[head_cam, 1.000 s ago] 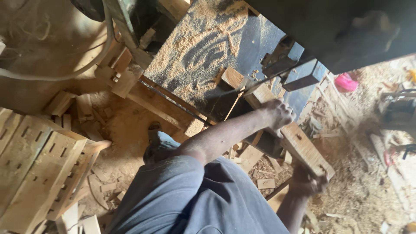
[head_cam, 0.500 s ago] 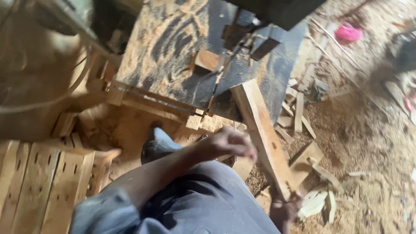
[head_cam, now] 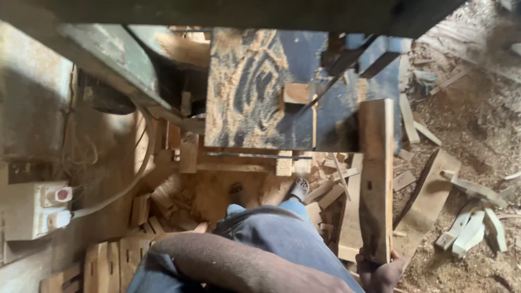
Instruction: The person cuts a wooden block using a bandsaw, guiding and rotating the piece through the blade along marked lines to shape it.
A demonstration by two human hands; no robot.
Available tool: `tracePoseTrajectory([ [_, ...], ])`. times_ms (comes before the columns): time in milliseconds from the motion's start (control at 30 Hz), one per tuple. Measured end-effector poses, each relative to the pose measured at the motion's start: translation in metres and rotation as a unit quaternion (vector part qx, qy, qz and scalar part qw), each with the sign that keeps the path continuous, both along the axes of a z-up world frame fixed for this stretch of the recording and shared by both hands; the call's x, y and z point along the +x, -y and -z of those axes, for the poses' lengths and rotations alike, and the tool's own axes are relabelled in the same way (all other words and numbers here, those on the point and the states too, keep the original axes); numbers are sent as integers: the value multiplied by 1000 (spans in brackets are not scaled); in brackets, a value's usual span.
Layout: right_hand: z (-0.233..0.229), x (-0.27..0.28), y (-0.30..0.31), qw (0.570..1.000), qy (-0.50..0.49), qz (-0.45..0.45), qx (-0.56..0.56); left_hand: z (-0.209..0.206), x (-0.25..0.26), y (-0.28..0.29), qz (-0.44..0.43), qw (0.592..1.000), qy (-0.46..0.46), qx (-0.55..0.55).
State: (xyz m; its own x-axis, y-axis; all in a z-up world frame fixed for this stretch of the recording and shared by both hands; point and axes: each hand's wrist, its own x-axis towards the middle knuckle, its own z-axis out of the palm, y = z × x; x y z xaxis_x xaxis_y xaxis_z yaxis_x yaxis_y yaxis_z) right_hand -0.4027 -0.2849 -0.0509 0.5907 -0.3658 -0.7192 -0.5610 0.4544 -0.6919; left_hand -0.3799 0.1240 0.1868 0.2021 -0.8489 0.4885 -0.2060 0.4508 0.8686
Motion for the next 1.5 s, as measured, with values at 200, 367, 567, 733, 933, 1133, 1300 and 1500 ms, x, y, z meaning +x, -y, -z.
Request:
tracePoseTrajectory([
  [200, 6, -59, -48, 956, 122, -10, 268, -11, -9, -27, 122, 980, -125, -100],
  [367, -13, -71, -101, 899, 157, -76, 402, 46, 29, -57, -39, 965, -259, 17],
  [567, -58, -59, -123, 989, 75, -15, 126, 148, 121, -99, -692, 610, -208, 326],
  [733, -73, -43, -111, 995, -2, 21, 94, 163, 172, -113, -712, 600, 26, 365],
  [933, -47, -36, -78, 999, -18, 26, 42, 186, 221, -114, -606, 578, 186, 514],
  [1133, 26, -57, -45, 989, 85, -12, 117, 214, 258, -141, -586, 575, 282, 497],
  [1300, 47, -76, -46, 720, 150, -309, -603, 214, 326, -196, -635, 536, 232, 506],
  [1500, 44, -110, -54, 801, 182, -273, -502, 231, 352, -204, -617, 532, 158, 558],
])
